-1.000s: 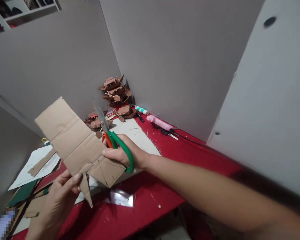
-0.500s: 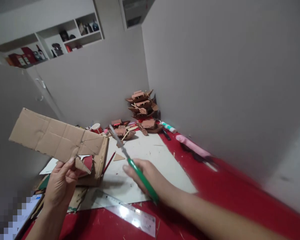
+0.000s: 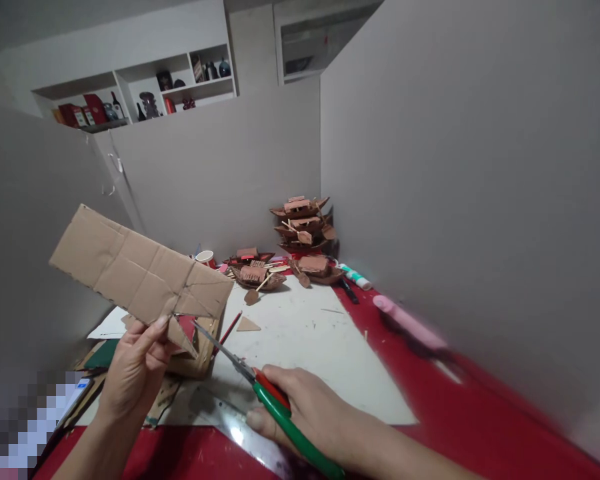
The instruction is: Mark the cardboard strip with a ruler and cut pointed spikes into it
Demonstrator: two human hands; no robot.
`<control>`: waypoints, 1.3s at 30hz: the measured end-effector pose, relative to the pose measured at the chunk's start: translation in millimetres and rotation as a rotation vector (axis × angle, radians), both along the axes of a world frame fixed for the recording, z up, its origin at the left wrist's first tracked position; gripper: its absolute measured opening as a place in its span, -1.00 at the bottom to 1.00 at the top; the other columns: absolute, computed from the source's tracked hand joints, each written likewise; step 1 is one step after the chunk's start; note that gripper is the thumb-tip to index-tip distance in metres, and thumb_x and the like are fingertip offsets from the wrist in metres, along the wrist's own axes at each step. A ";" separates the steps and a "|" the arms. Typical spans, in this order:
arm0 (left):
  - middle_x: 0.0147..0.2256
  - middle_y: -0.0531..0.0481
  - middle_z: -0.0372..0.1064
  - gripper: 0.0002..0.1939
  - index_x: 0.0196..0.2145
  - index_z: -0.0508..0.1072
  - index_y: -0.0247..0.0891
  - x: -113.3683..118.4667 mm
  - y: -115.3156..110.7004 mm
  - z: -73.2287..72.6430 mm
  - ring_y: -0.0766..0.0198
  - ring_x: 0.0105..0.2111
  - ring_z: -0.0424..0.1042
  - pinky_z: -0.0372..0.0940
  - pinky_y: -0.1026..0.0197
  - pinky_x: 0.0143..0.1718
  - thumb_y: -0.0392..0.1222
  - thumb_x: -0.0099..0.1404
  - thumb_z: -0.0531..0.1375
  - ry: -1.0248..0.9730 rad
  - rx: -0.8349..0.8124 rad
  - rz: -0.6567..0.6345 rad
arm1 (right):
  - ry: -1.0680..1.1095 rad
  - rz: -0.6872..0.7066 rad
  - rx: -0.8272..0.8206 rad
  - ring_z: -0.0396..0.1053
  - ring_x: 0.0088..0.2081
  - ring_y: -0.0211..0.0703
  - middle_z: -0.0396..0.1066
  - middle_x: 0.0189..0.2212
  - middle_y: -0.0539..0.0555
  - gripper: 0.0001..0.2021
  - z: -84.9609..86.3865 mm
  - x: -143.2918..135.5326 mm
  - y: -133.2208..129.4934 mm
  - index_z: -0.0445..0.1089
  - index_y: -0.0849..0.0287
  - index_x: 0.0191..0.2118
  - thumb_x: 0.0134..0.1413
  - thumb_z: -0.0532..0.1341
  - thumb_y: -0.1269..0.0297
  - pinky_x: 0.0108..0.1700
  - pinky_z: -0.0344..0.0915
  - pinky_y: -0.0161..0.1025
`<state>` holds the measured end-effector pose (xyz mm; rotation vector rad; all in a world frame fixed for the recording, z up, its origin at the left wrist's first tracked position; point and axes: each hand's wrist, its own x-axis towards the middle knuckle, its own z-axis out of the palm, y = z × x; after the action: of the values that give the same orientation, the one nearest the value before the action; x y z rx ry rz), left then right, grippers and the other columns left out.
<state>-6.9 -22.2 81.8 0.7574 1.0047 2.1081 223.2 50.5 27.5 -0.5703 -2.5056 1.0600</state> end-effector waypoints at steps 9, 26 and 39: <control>-0.40 -0.04 0.59 -0.74 -0.44 0.55 -0.30 12.9 2.6 -7.4 0.29 -0.43 0.56 0.48 0.31 -0.35 -0.20 -0.07 0.49 0.014 -0.042 -0.088 | -0.038 -0.043 0.000 0.08 -0.48 -0.25 0.17 -0.54 -0.06 -0.58 -1.9 -0.7 0.5 0.16 0.14 -0.42 0.14 0.10 -0.16 -0.44 0.05 -0.32; -0.31 -0.08 0.60 -0.68 -0.26 0.59 -0.29 17.2 0.9 -11.8 0.26 -0.39 0.55 0.47 0.31 -0.40 -0.21 -0.01 0.46 0.014 -0.115 -0.131 | -0.003 -0.059 -0.127 -0.04 -0.52 -0.31 0.02 -0.61 -0.12 -0.55 -5.9 -3.4 -2.2 0.12 0.15 -0.49 0.08 0.19 -0.14 -0.51 -0.04 -0.35; -0.32 -0.06 0.60 -0.71 -0.24 0.58 -0.28 12.7 0.0 -12.2 0.28 -0.41 0.55 0.47 0.30 -0.41 -0.25 0.03 0.44 -0.053 -0.119 -0.249 | 0.038 -0.131 -0.189 -0.03 -0.55 -0.33 0.04 -0.65 -0.13 -0.55 -4.2 -6.9 -6.5 0.11 0.14 -0.53 0.01 0.25 -0.11 -0.52 -0.02 -0.34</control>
<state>5.8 -22.3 69.6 0.7232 0.9464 1.8295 216.2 43.9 23.3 -0.7495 -2.3152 1.2518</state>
